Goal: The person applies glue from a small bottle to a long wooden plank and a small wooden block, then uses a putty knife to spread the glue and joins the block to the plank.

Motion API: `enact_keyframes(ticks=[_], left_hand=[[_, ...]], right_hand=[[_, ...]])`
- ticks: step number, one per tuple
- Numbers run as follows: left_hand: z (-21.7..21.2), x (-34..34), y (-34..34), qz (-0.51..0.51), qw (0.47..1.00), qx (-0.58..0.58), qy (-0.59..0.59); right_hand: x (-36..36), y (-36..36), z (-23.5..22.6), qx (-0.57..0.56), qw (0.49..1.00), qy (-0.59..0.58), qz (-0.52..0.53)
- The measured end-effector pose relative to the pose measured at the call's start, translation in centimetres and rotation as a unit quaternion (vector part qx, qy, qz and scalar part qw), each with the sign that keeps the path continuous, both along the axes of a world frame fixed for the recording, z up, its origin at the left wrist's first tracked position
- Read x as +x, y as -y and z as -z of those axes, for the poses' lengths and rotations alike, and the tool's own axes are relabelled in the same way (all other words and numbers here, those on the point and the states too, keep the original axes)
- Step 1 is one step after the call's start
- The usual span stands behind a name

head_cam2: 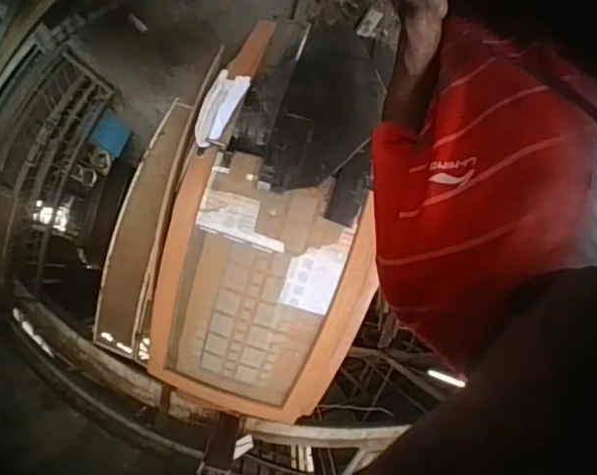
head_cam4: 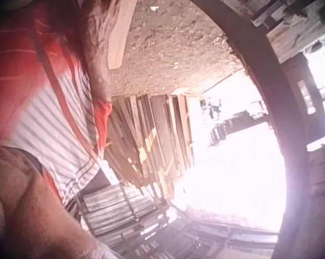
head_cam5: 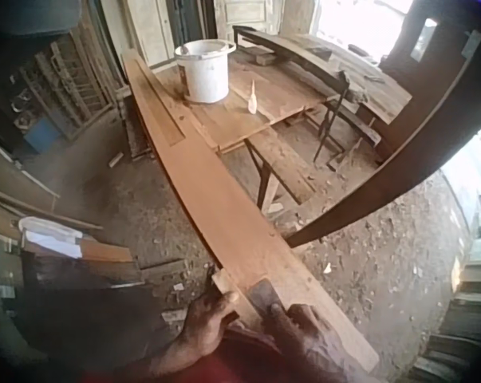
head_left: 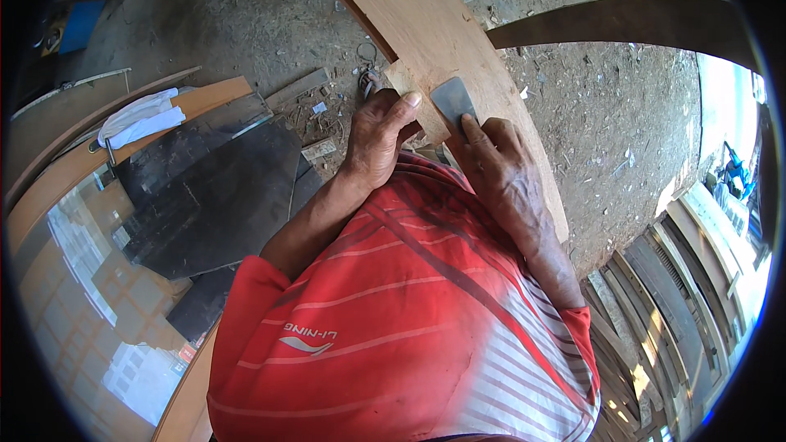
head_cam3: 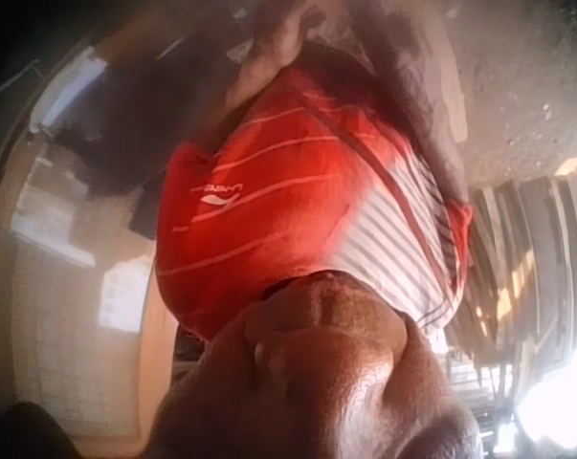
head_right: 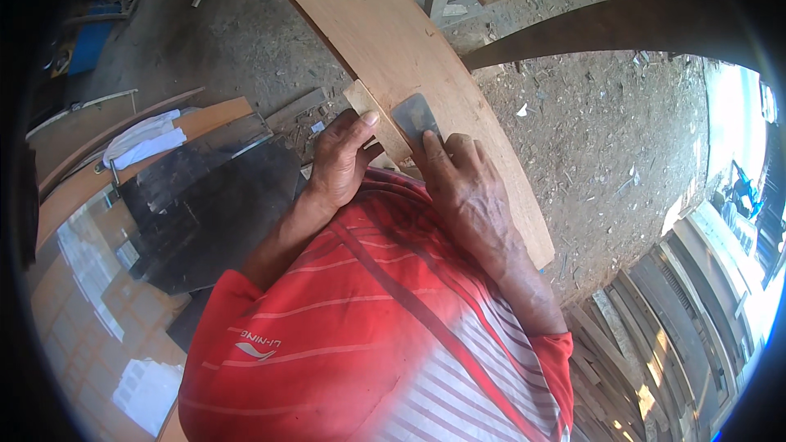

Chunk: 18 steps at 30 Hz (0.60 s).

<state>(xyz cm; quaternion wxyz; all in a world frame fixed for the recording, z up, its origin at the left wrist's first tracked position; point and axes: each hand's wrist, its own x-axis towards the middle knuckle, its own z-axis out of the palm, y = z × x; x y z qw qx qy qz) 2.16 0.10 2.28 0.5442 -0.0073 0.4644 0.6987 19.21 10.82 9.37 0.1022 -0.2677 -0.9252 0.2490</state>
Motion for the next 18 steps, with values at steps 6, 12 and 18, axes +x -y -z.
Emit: enact_keyframes(ticks=[6, 12, 18], left_hand=[[0.3, -0.1, 0.0, 0.004, 1.0, 0.0, -0.003], [-0.7, 0.1, -0.4, -0.011, 1.0, -0.001, 0.016], [0.1, -0.1, -0.2, 0.007, 1.0, 0.0, 0.006]], right_hand=[[0.4, 0.7, 0.2, -0.014, 1.0, 0.004, 0.006], [-0.6, -0.3, -0.2, 0.02, 0.999, -0.001, -0.045], [-0.2, 0.5, 0.2, -0.027, 1.0, -0.006, 0.012]])
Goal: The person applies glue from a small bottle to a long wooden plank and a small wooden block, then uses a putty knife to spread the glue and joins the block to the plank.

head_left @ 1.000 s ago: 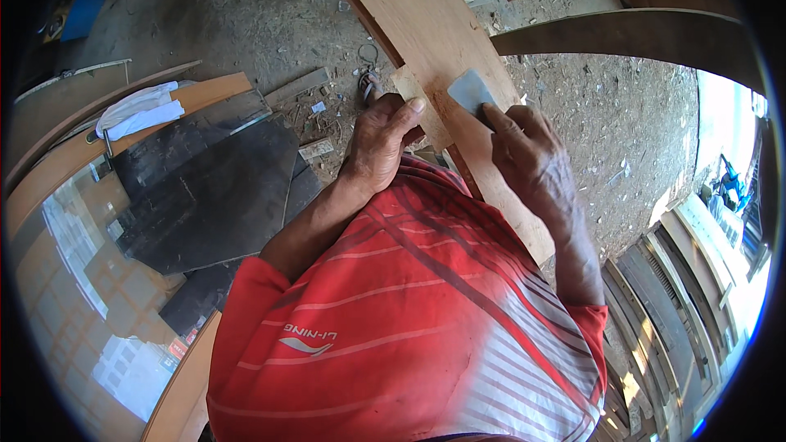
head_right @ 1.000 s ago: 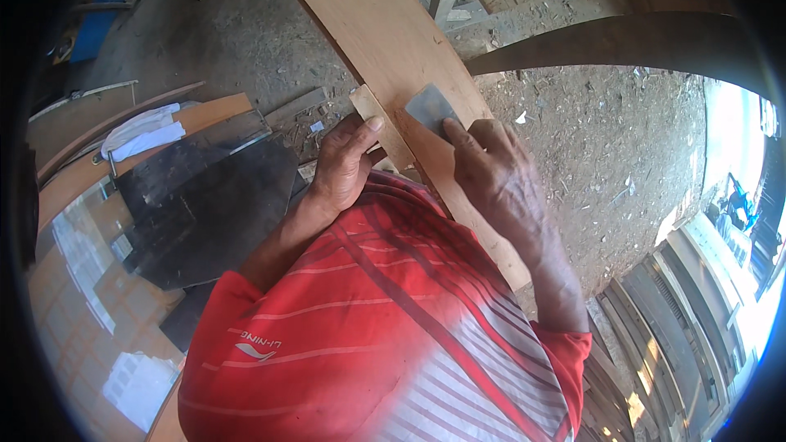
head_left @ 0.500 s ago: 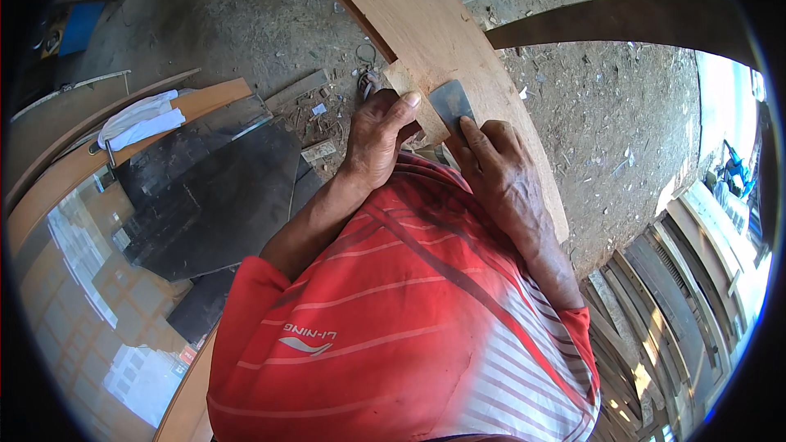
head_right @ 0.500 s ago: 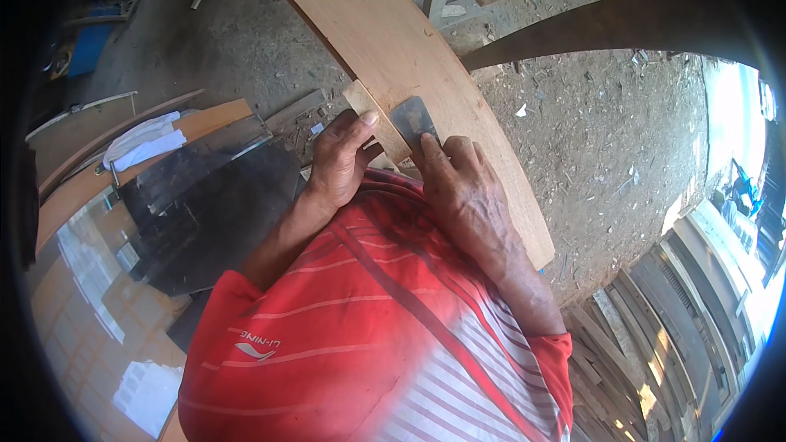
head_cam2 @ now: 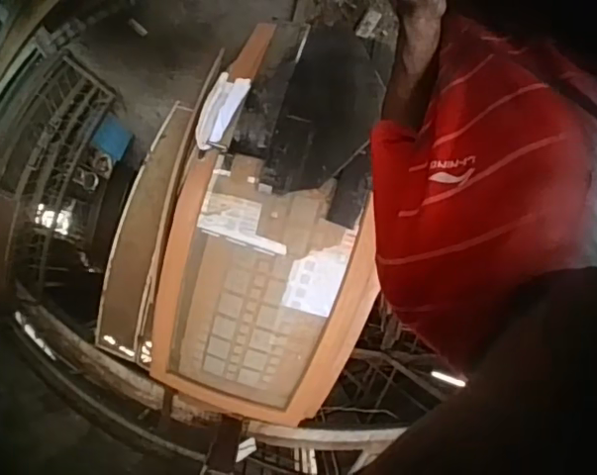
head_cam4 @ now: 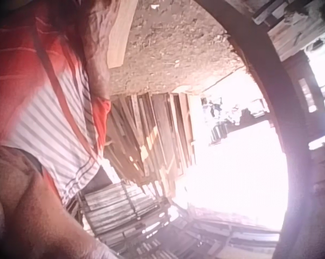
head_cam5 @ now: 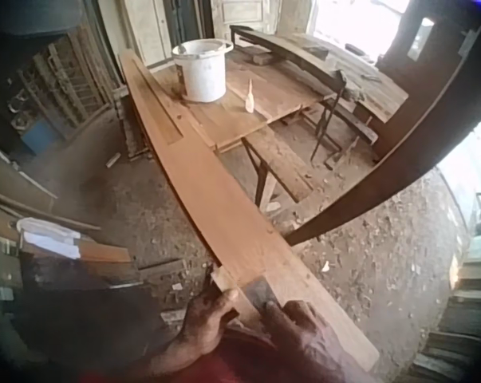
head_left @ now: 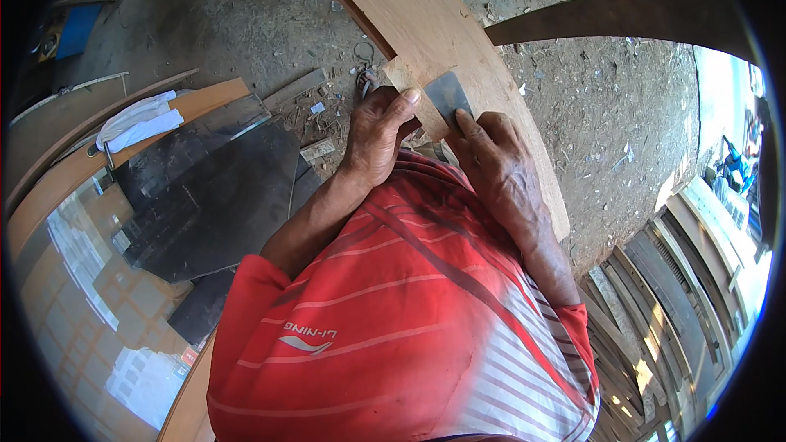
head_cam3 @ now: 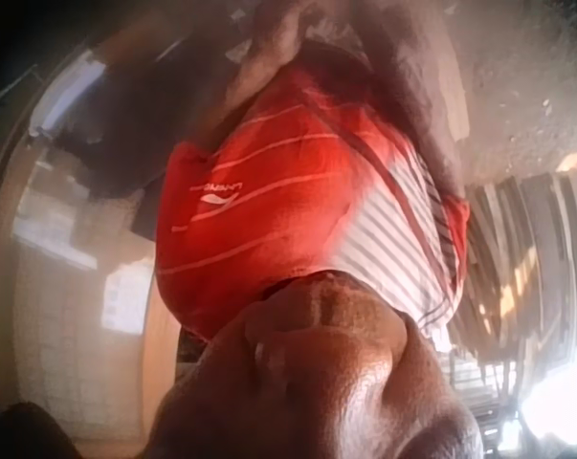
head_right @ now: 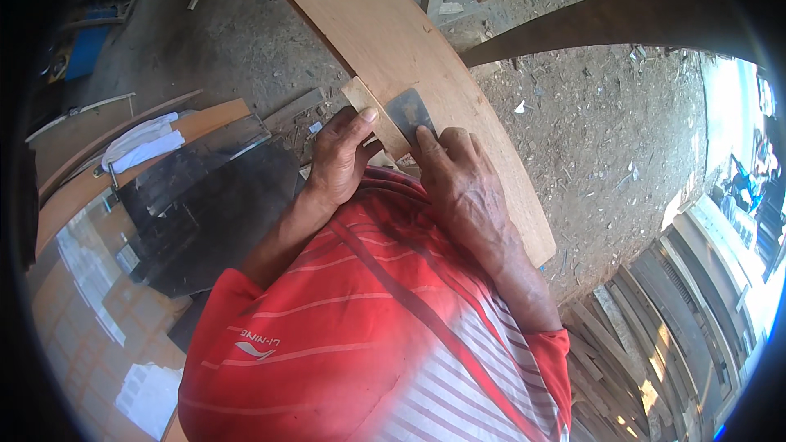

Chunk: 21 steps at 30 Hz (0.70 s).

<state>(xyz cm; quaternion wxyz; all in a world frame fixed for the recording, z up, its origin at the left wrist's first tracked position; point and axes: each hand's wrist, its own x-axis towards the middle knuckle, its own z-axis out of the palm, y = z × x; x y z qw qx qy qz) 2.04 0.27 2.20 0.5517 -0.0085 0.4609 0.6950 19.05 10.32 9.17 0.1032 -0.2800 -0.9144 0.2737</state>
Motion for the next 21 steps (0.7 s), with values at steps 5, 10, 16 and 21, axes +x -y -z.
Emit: enact_keyframes(ticks=[5, 10, 16, 21], left_hand=[[-0.1, 0.1, 0.0, -0.005, 1.0, -0.007, -0.012], [0.5, 0.1, 0.1, -0.004, 1.0, -0.007, -0.01], [0.8, 0.1, 0.1, -0.009, 1.0, 0.005, -0.013], [-0.9, 0.1, -0.2, -0.006, 1.0, -0.001, 0.013]], right_hand=[[0.5, 0.5, -0.7, 0.004, 1.0, 0.003, 0.002], [1.8, 0.8, 0.0, 0.017, 1.0, 0.007, -0.005], [1.9, 1.1, -0.9, -0.005, 0.998, 0.026, 0.049], [1.2, 1.2, -0.8, -0.005, 0.999, 0.02, 0.042]])
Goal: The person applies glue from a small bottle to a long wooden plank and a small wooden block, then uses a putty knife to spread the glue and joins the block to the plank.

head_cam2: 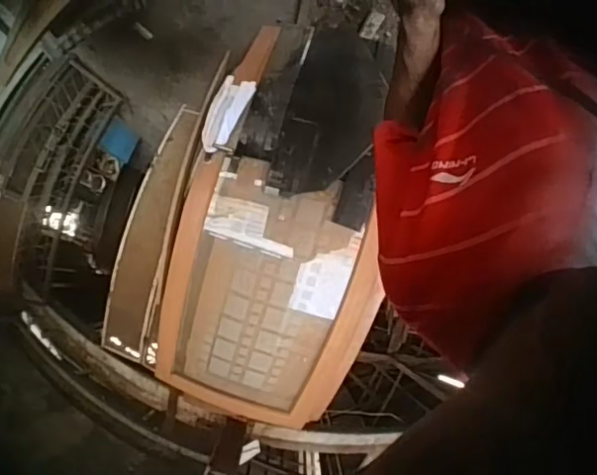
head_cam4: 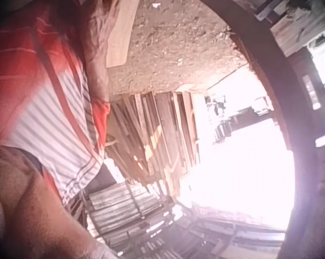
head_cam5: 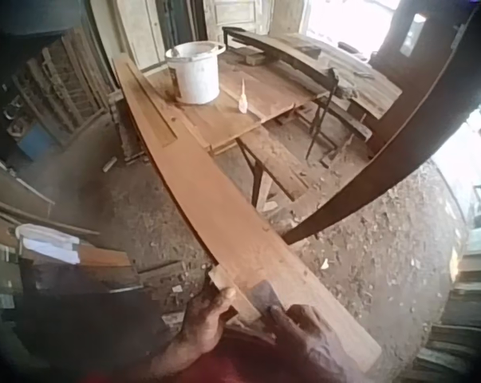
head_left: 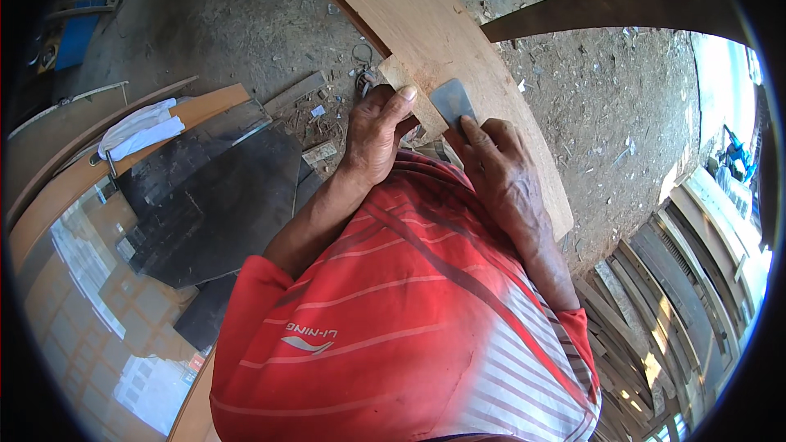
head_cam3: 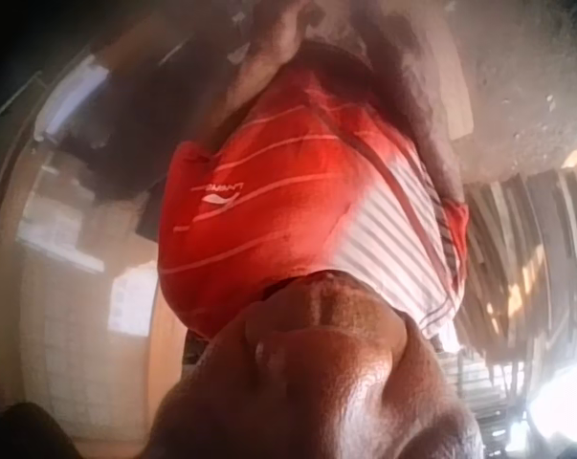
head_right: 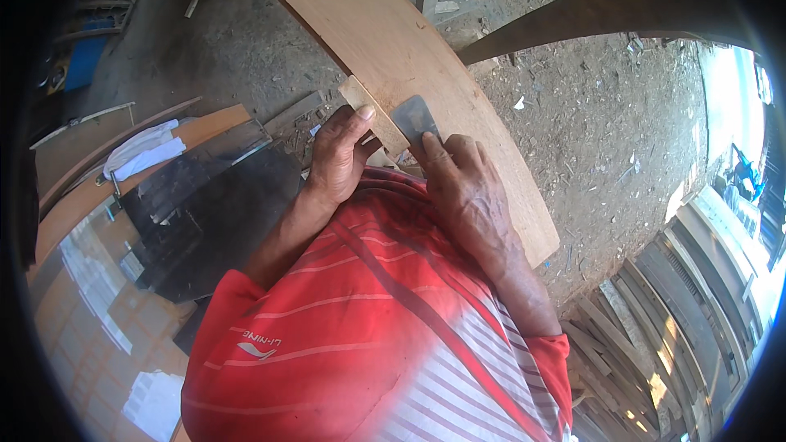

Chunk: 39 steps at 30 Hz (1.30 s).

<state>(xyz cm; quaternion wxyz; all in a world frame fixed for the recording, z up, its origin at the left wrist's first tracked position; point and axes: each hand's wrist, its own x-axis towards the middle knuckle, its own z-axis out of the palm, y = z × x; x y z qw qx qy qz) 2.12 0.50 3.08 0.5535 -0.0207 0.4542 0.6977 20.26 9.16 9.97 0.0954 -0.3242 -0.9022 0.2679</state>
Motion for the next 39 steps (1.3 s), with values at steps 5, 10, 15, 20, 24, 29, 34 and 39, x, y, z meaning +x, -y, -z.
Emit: enact_keyframes(ticks=[5, 10, 15, 20, 24, 29, 34, 39], left_hand=[[0.3, 0.0, 0.2, -0.006, 1.0, 0.005, -0.007], [0.9, -0.1, 0.4, 0.005, 1.0, 0.017, -0.004], [1.3, -0.1, 0.4, 0.002, 1.0, 0.02, -0.003], [0.8, -0.1, 0.3, -0.002, 1.0, 0.019, -0.005], [0.4, -0.2, 0.2, 0.007, 1.0, 0.014, 0.0], [1.0, 0.0, 0.3, -0.001, 1.0, 0.014, -0.003], [1.0, -0.1, 0.4, -0.001, 1.0, 0.011, 0.005], [1.3, 0.0, 0.4, -0.003, 1.0, 0.018, 0.005]], right_hand=[[0.2, -0.3, -1.3, 0.027, 0.999, 0.0, -0.036], [1.3, -0.1, 0.5, 0.022, 1.0, 0.002, -0.015], [1.0, -0.1, -0.3, 0.003, 1.0, 0.016, -0.019], [1.2, -0.6, -0.4, 0.017, 1.0, 0.014, 0.004], [0.8, -0.5, 0.1, 0.01, 1.0, -0.001, -0.012], [0.6, -0.4, 0.0, 0.011, 1.0, -0.017, -0.011], [0.7, -0.4, 0.4, 0.015, 1.0, -0.005, -0.009], [0.1, -0.4, 0.4, 0.02, 1.0, -0.004, -0.02]])
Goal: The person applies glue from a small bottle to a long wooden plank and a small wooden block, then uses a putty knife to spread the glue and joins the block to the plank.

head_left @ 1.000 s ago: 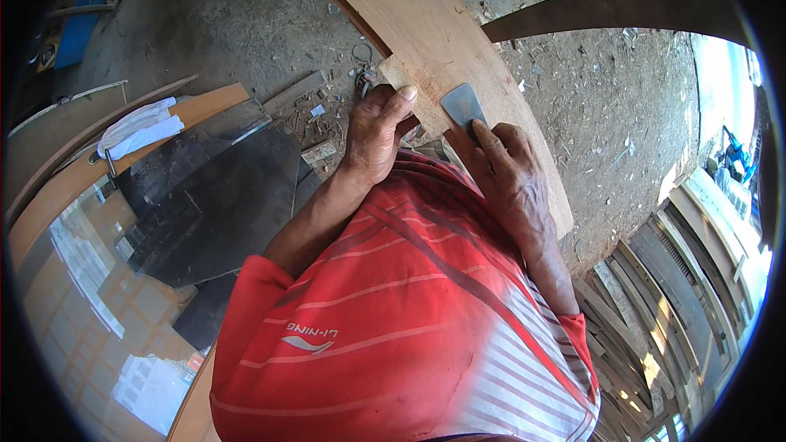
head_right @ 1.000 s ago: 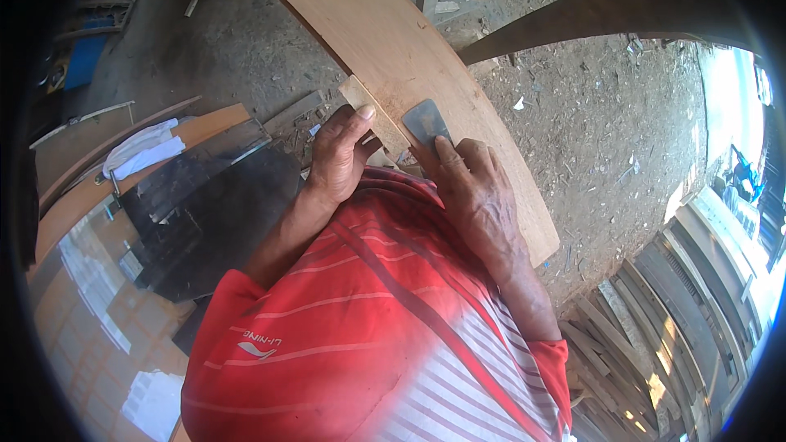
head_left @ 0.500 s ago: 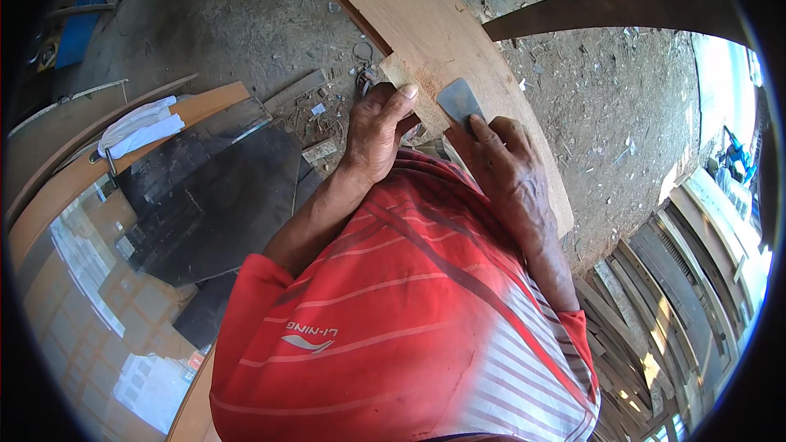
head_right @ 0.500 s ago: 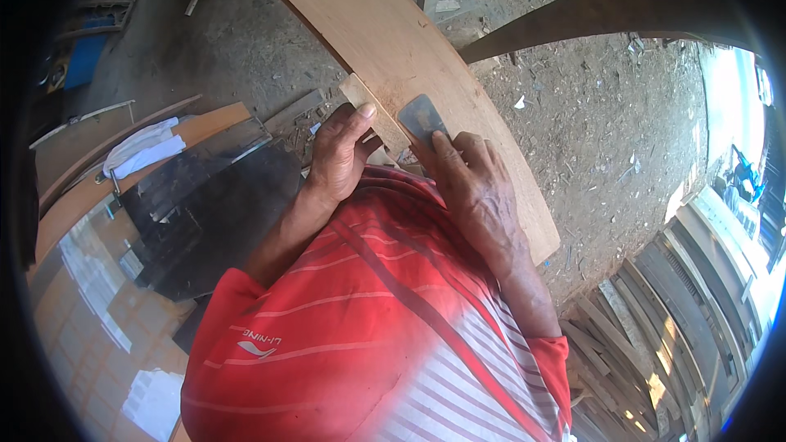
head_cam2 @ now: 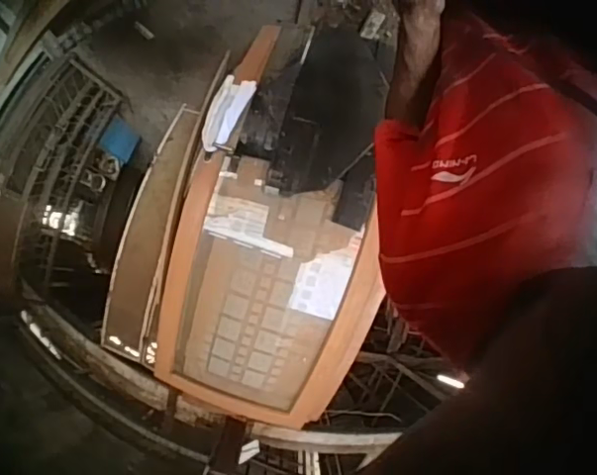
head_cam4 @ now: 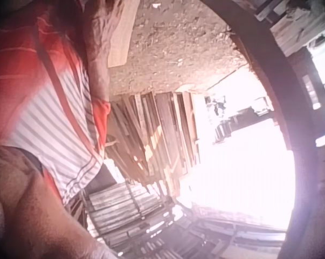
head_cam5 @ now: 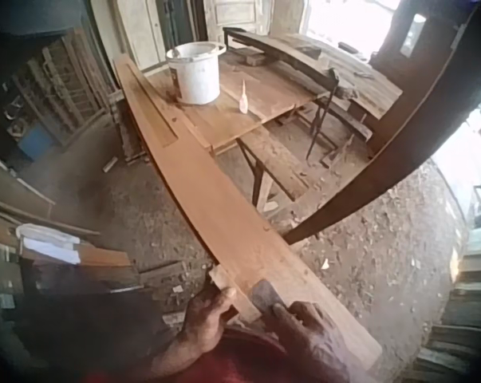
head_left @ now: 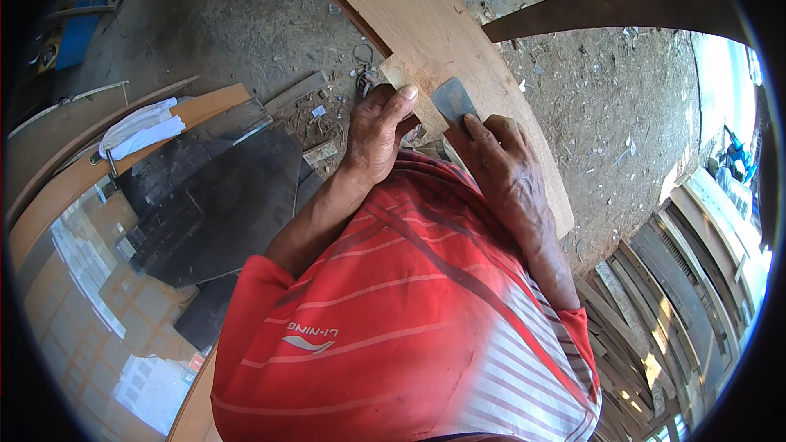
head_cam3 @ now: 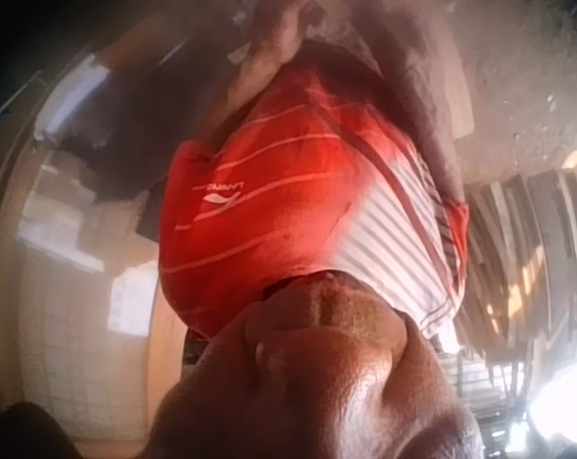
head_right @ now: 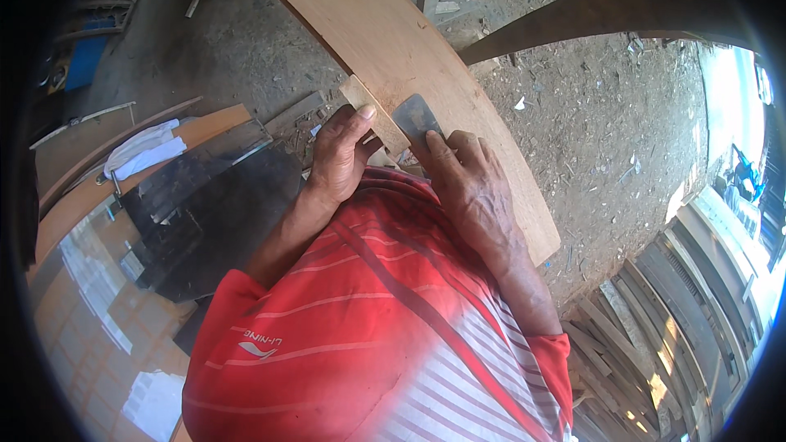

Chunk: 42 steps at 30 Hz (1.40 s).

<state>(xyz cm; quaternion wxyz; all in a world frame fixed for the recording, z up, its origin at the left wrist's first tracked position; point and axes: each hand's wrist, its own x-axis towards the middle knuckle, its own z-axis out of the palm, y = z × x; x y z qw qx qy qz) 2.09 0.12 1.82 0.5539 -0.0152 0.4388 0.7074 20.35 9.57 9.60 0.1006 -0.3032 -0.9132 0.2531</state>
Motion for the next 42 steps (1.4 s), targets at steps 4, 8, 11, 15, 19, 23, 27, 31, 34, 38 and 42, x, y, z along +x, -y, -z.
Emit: enact_keyframes(ticks=[4, 8, 11, 15, 19, 23, 27, 31, 34, 38, 42], left_hand=[[-0.4, 0.0, -0.1, 0.005, 1.0, 0.005, 0.002], [-0.2, 0.0, 0.0, 0.004, 1.0, 0.002, 0.004], [-0.1, 0.0, 0.0, 0.004, 1.0, 0.006, 0.001], [-0.2, -0.1, 0.1, 0.008, 1.0, 0.001, 0.0], [-1.4, 0.0, -0.2, 0.007, 1.0, -0.005, -0.001], [-0.4, -0.1, 0.1, 0.011, 1.0, 0.003, -0.002], [-0.5, 0.0, 0.0, 0.01, 1.0, 0.002, -0.008], [-1.0, 0.0, -0.1, 0.007, 1.0, -0.005, -0.01], [-0.1, -0.2, 0.2, 0.037, 0.999, 0.006, -0.028], [-0.4, -0.1, 0.1, 0.016, 1.0, 0.013, -0.012], [-0.6, 0.0, -0.1, 0.01, 1.0, 0.013, -0.01]], right_hand=[[-0.4, -0.1, 0.1, 0.0, 1.0, -0.003, -0.003], [-0.5, 0.0, 0.3, -0.007, 1.0, -0.005, -0.001], [-0.6, -0.1, 0.1, -0.04, 0.999, 0.03, -0.005], [-0.6, -0.3, 0.4, -0.015, 1.0, -0.007, -0.013], [-0.9, -0.4, 0.7, -0.025, 1.0, 0.002, -0.012], [-1.3, -0.6, 0.7, -0.024, 1.0, -0.012, -0.009], [-2.3, -1.4, 0.5, -0.004, 0.999, -0.012, -0.031], [-2.2, -1.4, 0.7, -0.019, 0.999, -0.005, -0.038], [-1.7, -1.1, 0.6, -0.027, 0.999, 0.007, -0.034], [-1.1, -0.8, 0.9, -0.035, 0.999, 0.008, -0.026], [-0.5, -0.4, 0.4, -0.032, 0.999, -0.002, -0.016]])
